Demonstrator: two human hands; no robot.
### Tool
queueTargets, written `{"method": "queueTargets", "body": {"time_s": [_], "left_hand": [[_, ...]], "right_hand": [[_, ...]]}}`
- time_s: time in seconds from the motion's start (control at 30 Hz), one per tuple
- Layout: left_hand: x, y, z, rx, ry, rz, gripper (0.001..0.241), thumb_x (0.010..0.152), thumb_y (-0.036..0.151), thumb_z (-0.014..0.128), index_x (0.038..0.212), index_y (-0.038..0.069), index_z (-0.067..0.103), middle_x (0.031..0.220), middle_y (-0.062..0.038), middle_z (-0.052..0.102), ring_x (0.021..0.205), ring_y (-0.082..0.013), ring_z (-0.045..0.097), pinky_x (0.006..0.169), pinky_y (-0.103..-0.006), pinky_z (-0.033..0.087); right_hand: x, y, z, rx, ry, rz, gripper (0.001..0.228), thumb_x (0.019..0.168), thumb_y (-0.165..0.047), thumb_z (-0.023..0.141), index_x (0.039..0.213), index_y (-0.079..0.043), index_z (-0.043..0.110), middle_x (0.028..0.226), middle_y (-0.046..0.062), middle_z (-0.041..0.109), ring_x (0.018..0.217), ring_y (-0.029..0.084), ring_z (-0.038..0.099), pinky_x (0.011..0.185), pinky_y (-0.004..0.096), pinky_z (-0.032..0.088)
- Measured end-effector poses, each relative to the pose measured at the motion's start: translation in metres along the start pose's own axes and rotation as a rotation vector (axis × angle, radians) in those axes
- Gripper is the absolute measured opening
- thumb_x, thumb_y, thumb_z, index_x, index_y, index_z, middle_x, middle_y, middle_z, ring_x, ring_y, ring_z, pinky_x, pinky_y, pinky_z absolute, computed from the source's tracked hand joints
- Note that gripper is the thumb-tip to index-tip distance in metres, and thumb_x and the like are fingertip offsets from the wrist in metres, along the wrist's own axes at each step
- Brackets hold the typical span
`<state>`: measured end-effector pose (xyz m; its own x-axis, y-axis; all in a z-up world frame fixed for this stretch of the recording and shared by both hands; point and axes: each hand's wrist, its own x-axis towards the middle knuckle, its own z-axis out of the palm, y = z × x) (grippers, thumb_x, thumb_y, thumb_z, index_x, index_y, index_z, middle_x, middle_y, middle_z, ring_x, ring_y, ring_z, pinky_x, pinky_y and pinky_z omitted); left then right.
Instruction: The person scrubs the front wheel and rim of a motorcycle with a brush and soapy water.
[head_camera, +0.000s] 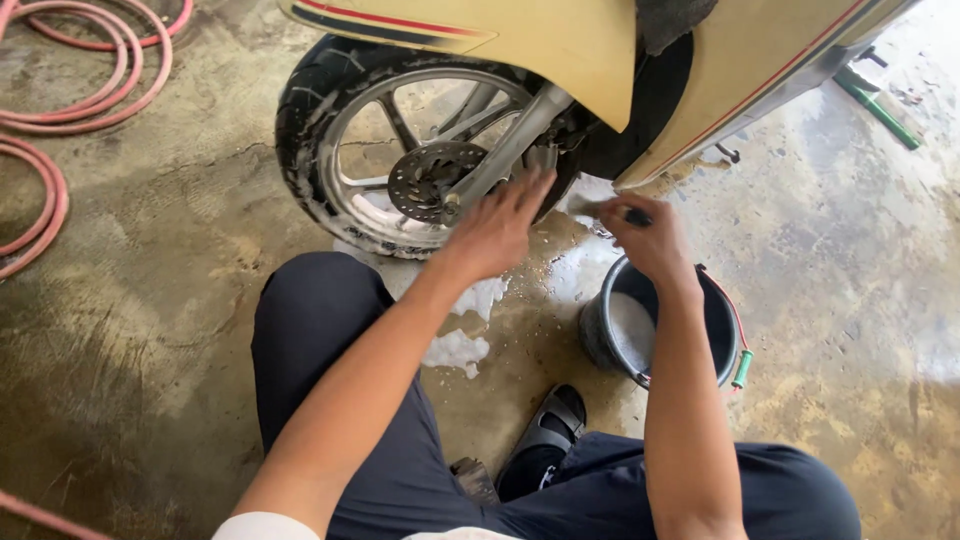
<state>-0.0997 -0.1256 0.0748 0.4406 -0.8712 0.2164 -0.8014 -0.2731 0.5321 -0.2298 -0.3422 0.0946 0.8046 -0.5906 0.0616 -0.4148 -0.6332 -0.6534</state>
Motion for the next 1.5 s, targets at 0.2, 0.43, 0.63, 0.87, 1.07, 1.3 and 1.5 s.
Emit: {"method": "queueTargets", "body": {"time_s": [0.2, 0.43, 0.63, 0.87, 1.07, 1.3, 1.5], "left_hand": [[-0.037, -0.002, -0.065, -0.093, 0.213, -0.181, 0.08, 0.087, -0.009, 0.053, 0.161, 0.0, 0.023, 0.159, -0.035, 0.031, 0.14, -0.056, 0.04, 0.104, -0.0698, 0.04], [-0.063, -0.051, -0.053, 0.058, 0.312, -0.316, 0.07, 0.092, 0.0, 0.056, 0.158, 0.001, 0.033, 0.157, -0.029, 0.035, 0.137, -0.053, 0.044, 0.101, -0.0669, 0.045], [-0.071, -0.077, -0.021, 0.154, 0.196, -0.337, 0.066, 0.087, 0.002, 0.06, 0.151, 0.001, 0.043, 0.155, -0.027, 0.037, 0.135, -0.0521, 0.045, 0.099, -0.0673, 0.047], [-0.056, -0.107, 0.026, 0.152, 0.0, -0.309, 0.065, 0.092, 0.007, 0.059, 0.154, 0.007, 0.04, 0.156, -0.021, 0.037, 0.138, -0.0436, 0.044, 0.105, -0.0624, 0.044], [-0.052, -0.111, 0.05, 0.224, -0.035, -0.287, 0.067, 0.09, 0.005, 0.062, 0.153, 0.003, 0.041, 0.15, -0.022, 0.042, 0.136, -0.0413, 0.047, 0.102, -0.0605, 0.047], [-0.046, -0.096, 0.051, 0.155, -0.061, -0.343, 0.075, 0.085, -0.002, 0.061, 0.155, 0.0, 0.037, 0.157, -0.023, 0.038, 0.14, -0.0406, 0.046, 0.104, -0.0605, 0.045], [-0.043, -0.09, 0.055, 0.135, -0.011, -0.353, 0.075, 0.084, -0.003, 0.057, 0.156, -0.001, 0.036, 0.159, -0.024, 0.038, 0.142, -0.0397, 0.043, 0.105, -0.0586, 0.046]], "right_hand": [[0.008, -0.113, -0.002, -0.073, -0.239, -0.223, 0.023, 0.081, -0.028, 0.073, 0.101, -0.021, 0.08, 0.096, 0.012, 0.076, 0.081, 0.034, 0.074, 0.083, 0.044, 0.055], [0.011, -0.145, 0.042, -0.085, -0.452, -0.351, 0.024, 0.083, -0.03, 0.068, 0.102, -0.02, 0.08, 0.08, 0.017, 0.076, 0.091, 0.044, 0.072, 0.09, 0.051, 0.051], [0.021, -0.064, 0.129, 0.058, -0.74, -0.184, 0.027, 0.08, -0.025, 0.069, 0.101, -0.013, 0.081, 0.087, 0.015, 0.078, 0.071, 0.026, 0.075, 0.084, 0.041, 0.055], [0.04, 0.03, 0.186, 0.111, -0.502, -0.042, 0.02, 0.081, -0.028, 0.074, 0.1, -0.026, 0.082, 0.074, 0.006, 0.076, 0.068, 0.02, 0.076, 0.07, 0.034, 0.059], [0.035, 0.069, 0.2, 0.022, -0.237, 0.033, 0.018, 0.081, -0.033, 0.073, 0.098, -0.035, 0.08, 0.089, -0.001, 0.077, 0.093, 0.031, 0.073, 0.084, 0.045, 0.056], [0.031, 0.08, 0.215, 0.063, 0.02, -0.016, 0.022, 0.085, -0.023, 0.068, 0.101, -0.033, 0.079, 0.087, 0.008, 0.075, 0.087, 0.036, 0.072, 0.079, 0.046, 0.055], [0.017, 0.077, 0.23, -0.037, 0.126, -0.014, 0.025, 0.087, -0.02, 0.069, 0.106, -0.033, 0.078, 0.083, 0.012, 0.075, 0.082, 0.039, 0.073, 0.075, 0.05, 0.056]]}}
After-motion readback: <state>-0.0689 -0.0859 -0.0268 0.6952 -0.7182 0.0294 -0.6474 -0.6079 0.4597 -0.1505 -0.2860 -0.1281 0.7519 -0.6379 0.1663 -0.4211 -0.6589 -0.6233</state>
